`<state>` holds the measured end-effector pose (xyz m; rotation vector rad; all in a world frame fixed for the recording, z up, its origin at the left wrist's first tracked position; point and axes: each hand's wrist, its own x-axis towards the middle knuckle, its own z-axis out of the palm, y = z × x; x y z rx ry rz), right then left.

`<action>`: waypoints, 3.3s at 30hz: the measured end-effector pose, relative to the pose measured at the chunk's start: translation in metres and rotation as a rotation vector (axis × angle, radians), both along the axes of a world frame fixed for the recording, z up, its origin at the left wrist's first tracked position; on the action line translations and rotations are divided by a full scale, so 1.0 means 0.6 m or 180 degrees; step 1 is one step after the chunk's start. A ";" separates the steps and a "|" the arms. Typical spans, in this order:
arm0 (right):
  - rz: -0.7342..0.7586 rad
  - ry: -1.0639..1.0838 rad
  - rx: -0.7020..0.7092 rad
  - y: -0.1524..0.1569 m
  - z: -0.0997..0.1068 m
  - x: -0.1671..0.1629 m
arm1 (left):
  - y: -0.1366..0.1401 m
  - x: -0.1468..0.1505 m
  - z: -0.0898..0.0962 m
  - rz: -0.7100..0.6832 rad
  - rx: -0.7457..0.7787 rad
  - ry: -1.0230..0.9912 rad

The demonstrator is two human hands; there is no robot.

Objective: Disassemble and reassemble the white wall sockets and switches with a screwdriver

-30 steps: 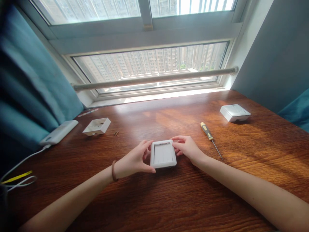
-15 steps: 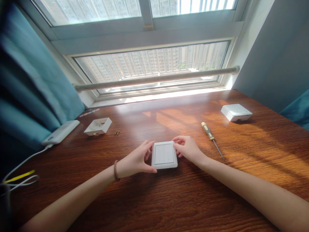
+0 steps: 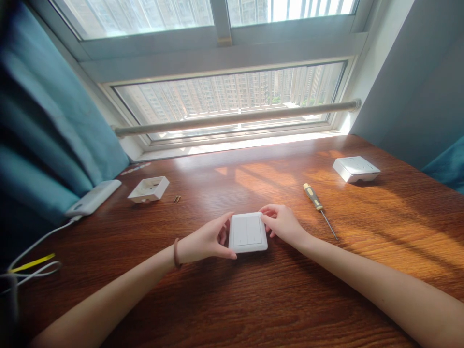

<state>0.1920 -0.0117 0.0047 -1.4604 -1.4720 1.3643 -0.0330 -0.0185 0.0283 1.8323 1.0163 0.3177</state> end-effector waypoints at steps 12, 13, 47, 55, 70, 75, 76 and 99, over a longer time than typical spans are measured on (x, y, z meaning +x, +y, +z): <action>0.0035 0.0058 -0.0144 0.000 0.001 -0.002 | 0.010 0.005 -0.014 0.0152 -0.1374 -0.1120; 0.0025 0.0083 -0.0176 0.000 0.001 -0.002 | 0.010 0.005 -0.016 0.0180 -0.1434 -0.1145; -0.0389 0.1930 -0.0335 -0.010 0.004 -0.012 | 0.036 -0.002 -0.014 0.2429 -0.1951 -0.2850; -0.0398 0.1802 -0.0479 -0.003 -0.011 -0.008 | 0.147 -0.150 0.017 0.3582 -0.0958 -0.3009; -0.0264 0.1734 -0.0335 -0.005 -0.025 -0.006 | 0.208 -0.271 -0.045 0.4597 -0.0956 -0.3049; -0.0254 0.1704 -0.0319 -0.006 -0.026 -0.005 | 0.209 -0.272 -0.048 0.4670 -0.1022 -0.3081; -0.0248 0.1699 -0.0312 -0.007 -0.026 -0.006 | 0.209 -0.271 -0.048 0.4682 -0.1033 -0.3070; -0.0198 0.1607 -0.0265 -0.010 -0.022 -0.011 | 0.203 -0.275 -0.060 0.4807 -0.0636 -0.2809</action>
